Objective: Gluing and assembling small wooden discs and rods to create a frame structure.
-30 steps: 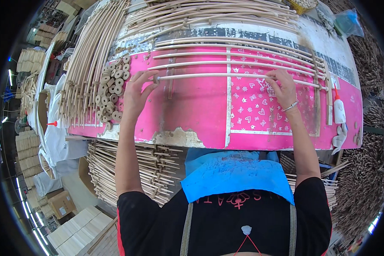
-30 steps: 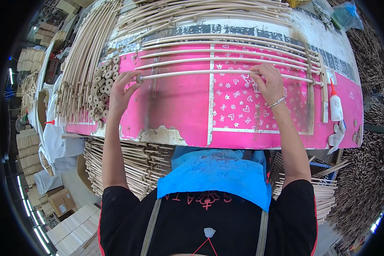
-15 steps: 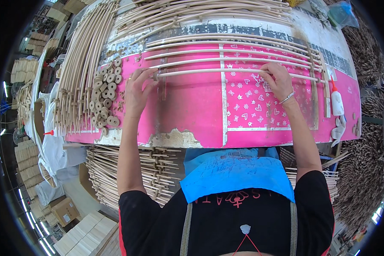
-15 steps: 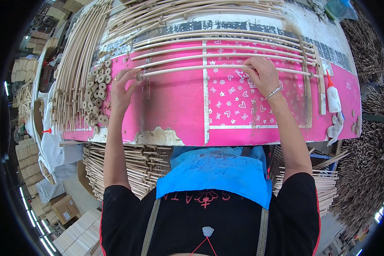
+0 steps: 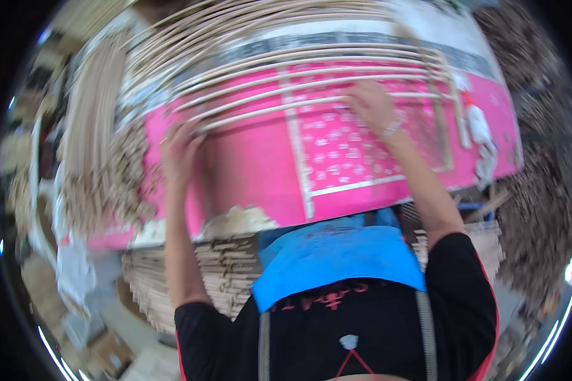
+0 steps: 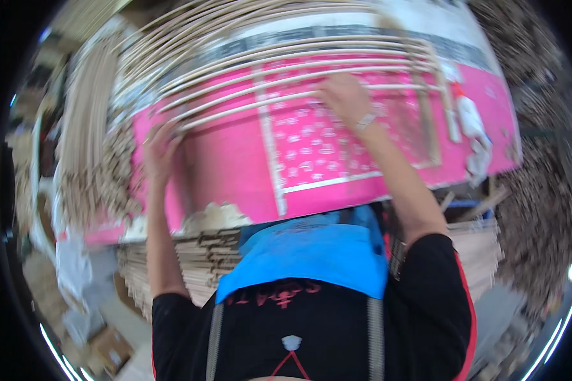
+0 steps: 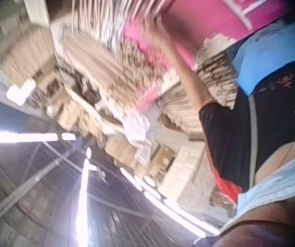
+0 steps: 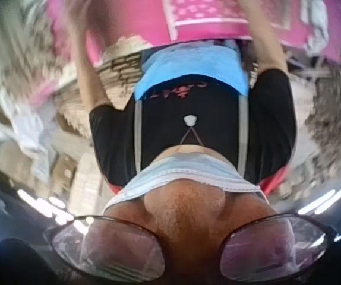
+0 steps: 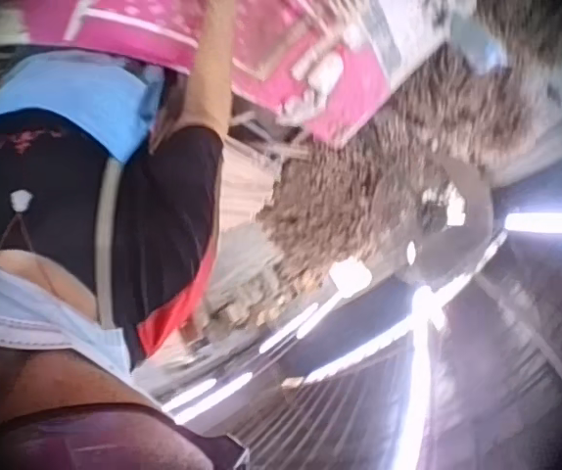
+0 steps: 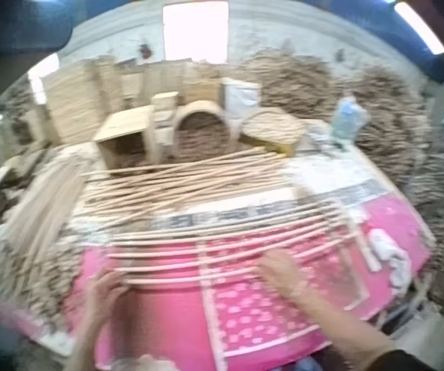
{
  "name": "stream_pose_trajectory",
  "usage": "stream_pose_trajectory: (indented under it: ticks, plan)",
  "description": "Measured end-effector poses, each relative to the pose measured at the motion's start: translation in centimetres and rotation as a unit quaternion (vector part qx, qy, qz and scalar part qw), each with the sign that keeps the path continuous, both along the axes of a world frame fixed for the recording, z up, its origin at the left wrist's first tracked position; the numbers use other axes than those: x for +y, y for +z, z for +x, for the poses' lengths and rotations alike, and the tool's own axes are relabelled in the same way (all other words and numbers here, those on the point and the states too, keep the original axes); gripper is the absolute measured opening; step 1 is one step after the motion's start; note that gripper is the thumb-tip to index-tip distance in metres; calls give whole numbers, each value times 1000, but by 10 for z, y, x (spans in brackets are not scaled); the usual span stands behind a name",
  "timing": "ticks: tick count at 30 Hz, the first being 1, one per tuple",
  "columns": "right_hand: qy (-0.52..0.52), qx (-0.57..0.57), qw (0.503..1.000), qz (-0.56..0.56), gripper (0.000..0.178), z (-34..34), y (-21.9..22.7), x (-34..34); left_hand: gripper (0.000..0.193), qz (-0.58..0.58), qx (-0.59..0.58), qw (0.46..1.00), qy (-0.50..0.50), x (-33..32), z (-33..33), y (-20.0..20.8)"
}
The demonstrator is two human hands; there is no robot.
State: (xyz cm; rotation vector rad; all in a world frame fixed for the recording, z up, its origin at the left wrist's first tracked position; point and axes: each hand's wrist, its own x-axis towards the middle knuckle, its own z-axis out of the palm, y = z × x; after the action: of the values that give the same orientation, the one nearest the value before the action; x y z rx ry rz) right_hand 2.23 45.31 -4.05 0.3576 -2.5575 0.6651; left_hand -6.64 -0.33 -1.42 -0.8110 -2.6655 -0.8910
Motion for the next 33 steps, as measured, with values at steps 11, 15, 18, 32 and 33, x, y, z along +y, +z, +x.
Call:
stream_pose_trajectory:
  ticks: [11,15,18,32,33]
  plan:
    - [-7,14,999,-51,19,3,-2,-2,38,-13,-34,999,-4,6,-2,1]
    - [1,12,999,-46,17,2,-6,0,38,5,-48,999,5,9,0,3]
    - [7,23,999,-40,16,1,-6,-2,38,-32,-12,999,-1,8,1,9]
    - [5,17,999,-39,18,-1,-9,-5,40,1,-50,999,-1,11,2,10]
    - [8,21,999,-41,18,-1,-9,-5,40,10,-56,998,-5,10,2,9]
